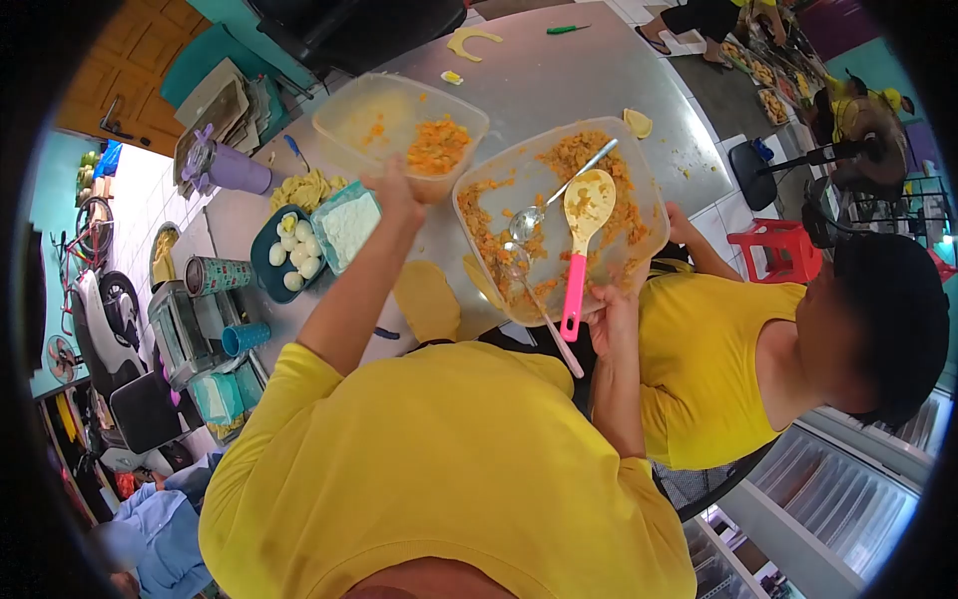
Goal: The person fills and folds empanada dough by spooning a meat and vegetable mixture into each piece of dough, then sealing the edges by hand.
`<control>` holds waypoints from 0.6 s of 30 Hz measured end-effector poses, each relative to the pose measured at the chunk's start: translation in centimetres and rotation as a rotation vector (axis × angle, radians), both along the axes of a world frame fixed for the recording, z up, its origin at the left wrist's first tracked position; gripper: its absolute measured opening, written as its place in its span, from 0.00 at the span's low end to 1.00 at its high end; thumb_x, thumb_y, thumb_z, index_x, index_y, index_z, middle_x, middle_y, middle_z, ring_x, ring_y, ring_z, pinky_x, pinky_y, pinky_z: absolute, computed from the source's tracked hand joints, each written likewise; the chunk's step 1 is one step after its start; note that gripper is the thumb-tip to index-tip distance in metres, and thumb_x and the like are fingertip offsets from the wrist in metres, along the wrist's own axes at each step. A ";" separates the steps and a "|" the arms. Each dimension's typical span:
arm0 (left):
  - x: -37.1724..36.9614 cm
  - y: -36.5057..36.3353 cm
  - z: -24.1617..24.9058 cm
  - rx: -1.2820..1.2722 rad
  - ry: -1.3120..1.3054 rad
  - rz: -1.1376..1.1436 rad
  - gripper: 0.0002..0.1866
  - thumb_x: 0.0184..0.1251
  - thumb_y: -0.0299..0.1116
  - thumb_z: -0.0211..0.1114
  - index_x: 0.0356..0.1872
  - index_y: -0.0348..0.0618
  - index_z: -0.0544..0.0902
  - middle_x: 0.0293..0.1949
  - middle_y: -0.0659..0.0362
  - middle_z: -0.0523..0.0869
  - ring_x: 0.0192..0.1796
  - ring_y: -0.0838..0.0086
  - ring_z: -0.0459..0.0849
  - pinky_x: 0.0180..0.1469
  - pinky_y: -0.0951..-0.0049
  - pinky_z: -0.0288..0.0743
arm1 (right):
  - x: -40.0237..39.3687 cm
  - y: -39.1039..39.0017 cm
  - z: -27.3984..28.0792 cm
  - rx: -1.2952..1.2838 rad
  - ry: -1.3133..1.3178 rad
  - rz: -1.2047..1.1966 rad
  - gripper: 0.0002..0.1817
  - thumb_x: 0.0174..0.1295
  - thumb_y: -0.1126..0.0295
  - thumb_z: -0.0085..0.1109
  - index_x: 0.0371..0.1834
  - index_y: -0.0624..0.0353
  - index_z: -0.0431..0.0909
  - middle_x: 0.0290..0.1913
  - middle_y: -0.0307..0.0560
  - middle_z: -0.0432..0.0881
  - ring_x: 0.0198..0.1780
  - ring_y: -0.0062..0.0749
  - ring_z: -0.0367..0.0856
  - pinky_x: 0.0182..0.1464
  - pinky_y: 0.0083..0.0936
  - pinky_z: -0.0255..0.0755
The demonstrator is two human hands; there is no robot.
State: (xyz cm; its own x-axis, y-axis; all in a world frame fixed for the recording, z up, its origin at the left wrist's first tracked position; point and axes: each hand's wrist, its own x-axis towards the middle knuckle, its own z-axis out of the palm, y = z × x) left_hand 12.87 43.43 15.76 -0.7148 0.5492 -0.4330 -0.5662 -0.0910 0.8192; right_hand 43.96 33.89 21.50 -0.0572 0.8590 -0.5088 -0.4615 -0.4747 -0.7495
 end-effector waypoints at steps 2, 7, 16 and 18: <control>2.3 1.8 -3.7 -0.246 -0.217 -0.004 0.47 0.56 0.41 0.60 0.69 0.54 0.36 0.63 0.46 0.59 0.60 0.58 0.66 0.58 0.60 0.68 | 1.4 -0.3 -1.2 -0.003 0.074 -0.005 0.31 0.49 0.81 0.42 0.61 0.66 0.52 0.32 0.47 0.75 0.22 0.30 0.78 0.23 0.33 0.82; 5.7 1.5 -8.2 -0.103 -0.499 -0.060 0.46 0.57 0.44 0.59 0.69 0.56 0.36 0.63 0.46 0.59 0.58 0.58 0.70 0.58 0.60 0.68 | -1.0 -0.6 2.5 -0.054 -0.019 -0.094 0.30 0.49 0.80 0.44 0.60 0.67 0.54 0.29 0.45 0.75 0.20 0.29 0.77 0.20 0.27 0.79; 3.4 -9.3 -3.7 0.177 -0.467 -0.791 0.42 0.60 0.69 0.37 0.67 0.50 0.49 0.62 0.52 0.62 0.60 0.58 0.66 0.59 0.48 0.62 | -2.6 0.8 2.3 0.011 -0.113 -0.029 0.33 0.48 0.80 0.45 0.62 0.68 0.54 0.37 0.52 0.78 0.25 0.31 0.78 0.23 0.22 0.74; 2.4 -11.5 1.5 0.097 -0.457 -0.721 0.43 0.59 0.70 0.35 0.68 0.53 0.46 0.64 0.52 0.60 0.61 0.57 0.65 0.59 0.45 0.60 | -5.1 1.3 2.2 0.201 -0.288 -0.284 0.28 0.49 0.80 0.45 0.58 0.71 0.59 0.30 0.53 0.78 0.21 0.35 0.77 0.21 0.25 0.74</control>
